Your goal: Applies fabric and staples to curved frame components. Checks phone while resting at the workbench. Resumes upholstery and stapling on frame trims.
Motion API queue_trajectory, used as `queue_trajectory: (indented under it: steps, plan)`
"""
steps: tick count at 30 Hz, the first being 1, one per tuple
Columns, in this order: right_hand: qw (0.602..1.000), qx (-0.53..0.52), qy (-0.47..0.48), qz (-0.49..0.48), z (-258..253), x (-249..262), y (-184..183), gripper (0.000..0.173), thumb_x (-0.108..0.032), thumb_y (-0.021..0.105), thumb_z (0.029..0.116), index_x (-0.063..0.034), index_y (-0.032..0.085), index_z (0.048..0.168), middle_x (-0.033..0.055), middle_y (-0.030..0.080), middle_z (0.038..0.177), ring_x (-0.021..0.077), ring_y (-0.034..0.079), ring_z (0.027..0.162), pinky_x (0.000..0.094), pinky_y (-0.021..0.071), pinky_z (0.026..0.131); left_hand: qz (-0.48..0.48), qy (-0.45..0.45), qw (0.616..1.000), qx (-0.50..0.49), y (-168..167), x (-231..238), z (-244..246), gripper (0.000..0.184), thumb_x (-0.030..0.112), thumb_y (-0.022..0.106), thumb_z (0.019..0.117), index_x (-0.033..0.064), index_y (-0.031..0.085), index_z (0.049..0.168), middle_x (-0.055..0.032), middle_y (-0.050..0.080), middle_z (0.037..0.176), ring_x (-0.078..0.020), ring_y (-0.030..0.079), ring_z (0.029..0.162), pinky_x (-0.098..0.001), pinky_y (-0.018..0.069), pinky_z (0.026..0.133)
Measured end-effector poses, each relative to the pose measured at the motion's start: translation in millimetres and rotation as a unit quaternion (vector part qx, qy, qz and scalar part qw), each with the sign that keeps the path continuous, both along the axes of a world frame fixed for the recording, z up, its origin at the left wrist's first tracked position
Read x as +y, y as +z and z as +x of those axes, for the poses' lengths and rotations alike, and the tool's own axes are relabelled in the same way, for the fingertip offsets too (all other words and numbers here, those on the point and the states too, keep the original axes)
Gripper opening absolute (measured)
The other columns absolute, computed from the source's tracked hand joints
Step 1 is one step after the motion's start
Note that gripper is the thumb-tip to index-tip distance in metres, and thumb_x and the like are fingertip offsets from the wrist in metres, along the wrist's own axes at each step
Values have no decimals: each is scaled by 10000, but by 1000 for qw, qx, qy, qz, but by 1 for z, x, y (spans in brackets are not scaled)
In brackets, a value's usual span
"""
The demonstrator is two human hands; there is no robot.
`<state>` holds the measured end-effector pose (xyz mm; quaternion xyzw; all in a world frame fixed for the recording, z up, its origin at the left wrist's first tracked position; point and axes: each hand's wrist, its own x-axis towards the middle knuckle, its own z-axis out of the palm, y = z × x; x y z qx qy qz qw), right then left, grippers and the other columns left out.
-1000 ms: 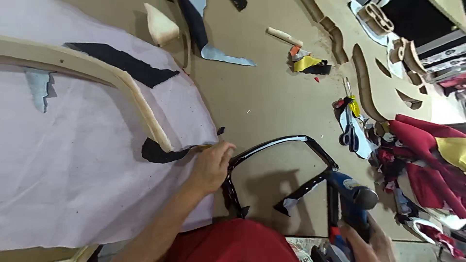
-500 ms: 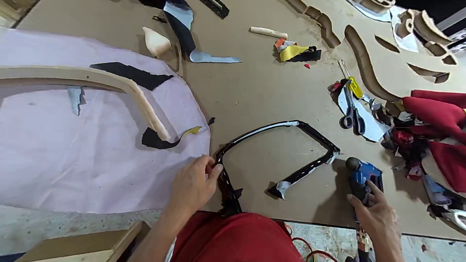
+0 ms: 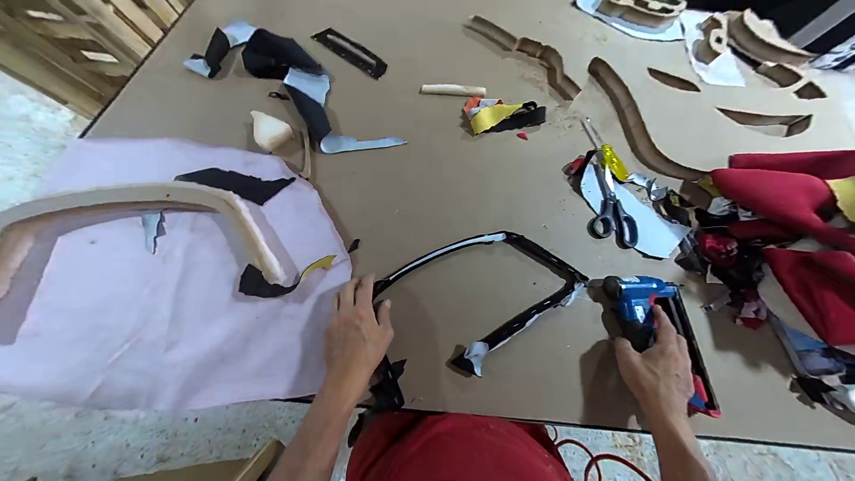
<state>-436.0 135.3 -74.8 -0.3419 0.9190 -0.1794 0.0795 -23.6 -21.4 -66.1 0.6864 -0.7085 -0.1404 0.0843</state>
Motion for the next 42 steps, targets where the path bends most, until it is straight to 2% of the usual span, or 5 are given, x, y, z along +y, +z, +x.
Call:
queue_trajectory:
  steps: [13,22,32,38,42]
  plan:
    - [999,20,-35,4,0,4,-6,770,-286,724,788,-128,512,1511,252,627,1244,464,630,1109,659,519,786,-5,-91,995,-31,-2,-26,-22,270,205,673,970,19,713,1162,-232,684,1135,-424,662,1096,-601,543,916]
    - [982,-5,176,-76,36,-84,32,612,-329,753,877,-95,591,1419,193,580,1414,409,492,1363,610,415,1105,28,-65,995,64,14,-13,-19,270,151,593,1012,-30,647,1204,-265,637,1193,-426,657,1064,-607,537,913]
    - [924,-75,373,-38,39,-191,9,386,-265,730,945,-157,672,1310,108,707,1185,299,710,1003,545,583,855,-104,-58,986,116,30,3,8,317,280,588,960,23,704,1104,-154,663,1029,-263,666,801,-455,580,706]
    - [928,-141,342,-47,36,-168,34,192,-184,724,922,-168,774,1106,36,755,993,220,717,885,524,583,796,-73,-33,995,55,35,-1,4,282,157,650,945,13,696,1183,-215,677,1141,-400,690,995,-586,571,842]
    - [900,-125,389,-154,54,-147,99,182,-200,752,892,-209,793,1069,-59,717,919,89,676,786,367,593,703,-194,-189,961,53,84,-19,-63,458,240,725,907,37,661,1313,-197,664,1285,-392,651,1176,-585,533,974]
